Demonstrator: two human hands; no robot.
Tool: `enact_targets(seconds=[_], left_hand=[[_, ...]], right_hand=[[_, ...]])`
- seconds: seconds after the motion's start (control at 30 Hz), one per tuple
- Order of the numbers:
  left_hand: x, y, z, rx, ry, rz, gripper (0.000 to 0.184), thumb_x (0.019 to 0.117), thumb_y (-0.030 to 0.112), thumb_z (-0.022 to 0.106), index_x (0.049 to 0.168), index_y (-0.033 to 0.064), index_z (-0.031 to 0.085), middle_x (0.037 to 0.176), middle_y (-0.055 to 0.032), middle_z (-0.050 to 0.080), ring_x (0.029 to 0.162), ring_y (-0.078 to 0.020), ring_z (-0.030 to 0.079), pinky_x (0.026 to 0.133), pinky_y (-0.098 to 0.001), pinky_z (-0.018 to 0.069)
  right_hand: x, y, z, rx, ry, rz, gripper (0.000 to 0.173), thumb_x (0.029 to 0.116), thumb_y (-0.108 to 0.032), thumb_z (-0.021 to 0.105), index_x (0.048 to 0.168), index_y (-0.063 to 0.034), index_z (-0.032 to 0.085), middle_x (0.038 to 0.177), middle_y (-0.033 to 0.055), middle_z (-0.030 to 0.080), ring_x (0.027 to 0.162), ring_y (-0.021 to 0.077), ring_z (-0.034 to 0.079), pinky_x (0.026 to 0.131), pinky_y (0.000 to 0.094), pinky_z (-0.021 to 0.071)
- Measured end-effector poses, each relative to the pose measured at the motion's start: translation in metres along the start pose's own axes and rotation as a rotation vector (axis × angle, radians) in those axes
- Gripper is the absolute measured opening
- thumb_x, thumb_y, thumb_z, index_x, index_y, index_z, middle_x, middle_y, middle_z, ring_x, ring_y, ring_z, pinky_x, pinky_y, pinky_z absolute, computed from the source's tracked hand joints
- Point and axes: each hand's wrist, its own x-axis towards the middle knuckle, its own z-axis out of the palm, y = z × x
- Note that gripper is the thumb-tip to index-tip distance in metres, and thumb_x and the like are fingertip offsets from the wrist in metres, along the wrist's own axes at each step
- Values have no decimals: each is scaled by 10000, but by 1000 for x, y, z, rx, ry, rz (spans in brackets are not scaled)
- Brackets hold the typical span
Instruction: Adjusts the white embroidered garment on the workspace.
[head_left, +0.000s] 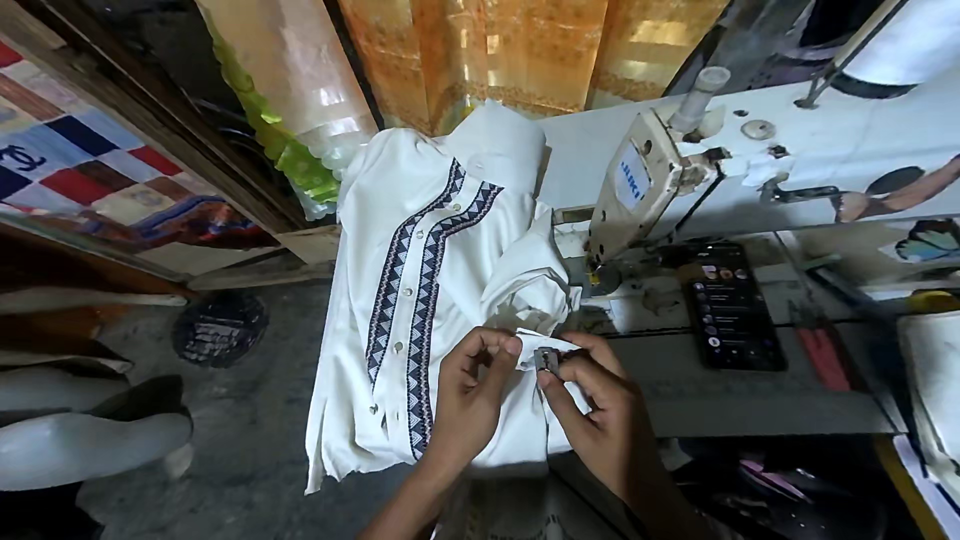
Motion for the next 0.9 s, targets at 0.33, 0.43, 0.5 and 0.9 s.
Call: enact_targets(seconds=[0.33, 0.43, 0.5, 0.9], left_hand=[[0, 0, 0, 1, 0, 20, 114, 1009, 59, 558, 961, 36, 658, 883, 62, 662, 830, 9, 618, 783, -183, 526], [1, -1, -1, -5, 4, -2, 126, 1019, 65, 539, 943, 57, 639, 842, 82, 630, 794, 17, 596, 758, -178, 510], [1, -1, -1, -7, 2, -14, 134, 1023, 72, 536, 934, 66, 637, 825, 88, 622, 780, 19, 591, 750, -176, 508], [1, -2, -6, 27, -23, -4, 108, 1013, 82, 560, 971, 40, 651, 864, 77, 639, 803, 20, 603, 762, -175, 519]], right_hand=[[-3, 2, 8, -42, 4, -42, 211, 917, -133, 662, 755, 0, 636, 1158, 192, 612, 1017, 29, 610, 864, 102, 500], [-2, 3, 4, 7, -15, -33, 223, 929, -146, 651, 764, 0, 613, 1156, 169, 621, 1016, 10, 607, 855, 102, 500], [-1, 3, 2, 15, -11, -28, 231, 934, -154, 649, 764, -1, 620, 1146, 163, 633, 998, 6, 613, 836, 101, 502], [0, 10, -11, 178, -163, -14, 226, 933, -164, 665, 775, -5, 632, 1135, 115, 659, 947, -22, 614, 774, 99, 508]])
